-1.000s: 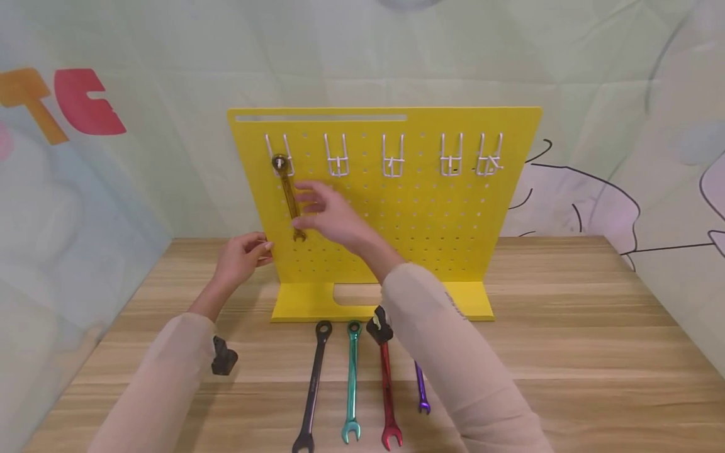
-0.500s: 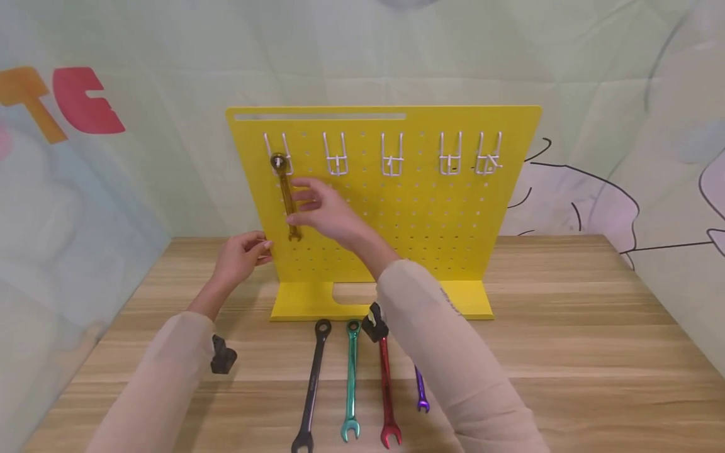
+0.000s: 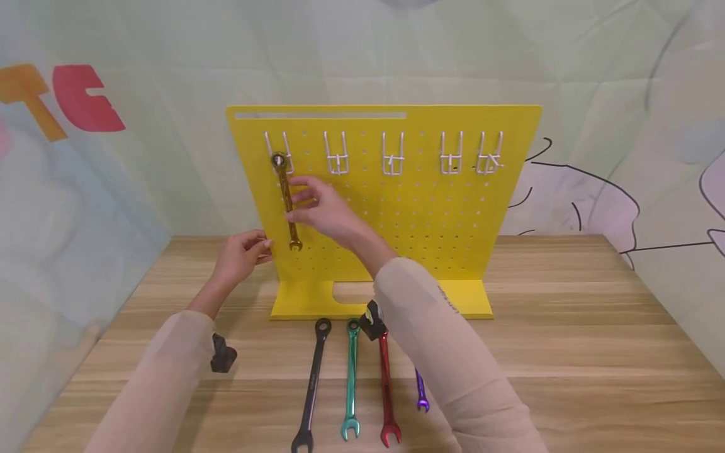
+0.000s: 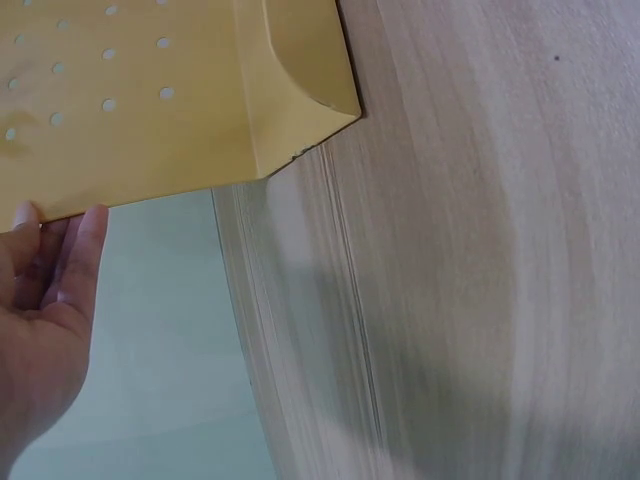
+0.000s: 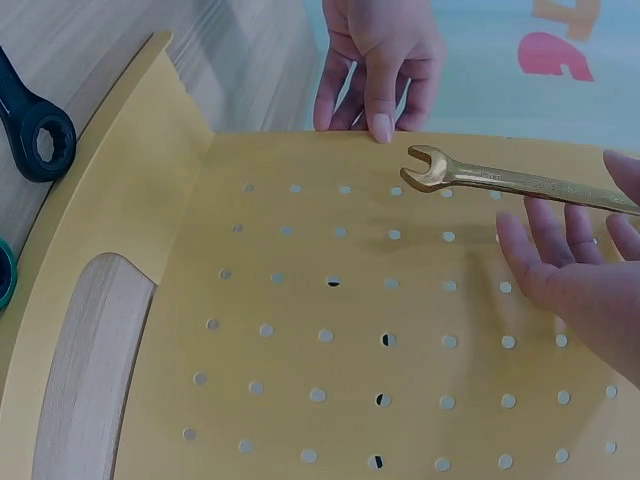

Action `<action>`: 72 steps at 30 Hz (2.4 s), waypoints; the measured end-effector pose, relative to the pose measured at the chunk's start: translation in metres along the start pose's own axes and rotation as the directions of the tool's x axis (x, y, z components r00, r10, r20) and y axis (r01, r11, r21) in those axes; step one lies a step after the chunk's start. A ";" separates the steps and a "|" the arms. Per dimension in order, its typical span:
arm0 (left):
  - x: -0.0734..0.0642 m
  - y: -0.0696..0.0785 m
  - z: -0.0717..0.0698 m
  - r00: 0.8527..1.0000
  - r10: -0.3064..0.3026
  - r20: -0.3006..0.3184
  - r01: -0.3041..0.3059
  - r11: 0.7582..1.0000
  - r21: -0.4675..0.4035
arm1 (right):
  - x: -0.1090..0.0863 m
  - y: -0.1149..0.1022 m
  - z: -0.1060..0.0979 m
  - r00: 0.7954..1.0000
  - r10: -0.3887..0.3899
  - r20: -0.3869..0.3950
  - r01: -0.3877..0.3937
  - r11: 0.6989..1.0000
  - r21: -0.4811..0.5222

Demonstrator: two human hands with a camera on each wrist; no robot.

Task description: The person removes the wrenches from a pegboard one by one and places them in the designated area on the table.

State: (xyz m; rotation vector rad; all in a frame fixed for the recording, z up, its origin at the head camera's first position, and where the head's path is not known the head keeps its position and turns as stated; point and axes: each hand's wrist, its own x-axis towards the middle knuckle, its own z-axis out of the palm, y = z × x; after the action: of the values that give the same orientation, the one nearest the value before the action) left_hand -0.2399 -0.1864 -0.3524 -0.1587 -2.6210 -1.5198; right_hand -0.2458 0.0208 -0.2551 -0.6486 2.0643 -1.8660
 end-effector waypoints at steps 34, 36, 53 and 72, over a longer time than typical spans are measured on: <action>0.000 0.001 0.001 1.000 -0.007 -0.001 0.007 1.000 0.009 | -0.003 -0.004 0.006 0.995 -0.057 -0.082 0.061 0.997 0.040; 0.000 0.001 0.001 1.000 -0.004 -0.003 0.004 1.000 0.009 | -0.004 -0.004 0.005 0.995 -0.056 -0.078 0.058 0.998 0.035; 0.001 -0.001 0.002 1.000 0.001 -0.014 0.000 1.000 0.026 | -0.013 -0.007 0.003 0.994 -0.100 -0.045 0.101 0.995 0.018; 0.001 -0.001 0.002 1.000 0.000 -0.011 0.000 0.999 0.033 | -0.028 -0.012 -0.002 0.992 -0.128 -0.021 0.127 0.992 -0.022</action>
State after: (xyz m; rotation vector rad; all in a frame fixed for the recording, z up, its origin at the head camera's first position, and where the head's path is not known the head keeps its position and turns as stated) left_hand -0.2408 -0.1854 -0.3544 -0.1466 -2.6359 -1.4719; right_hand -0.2215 0.0359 -0.2451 -0.7853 2.1045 -1.9304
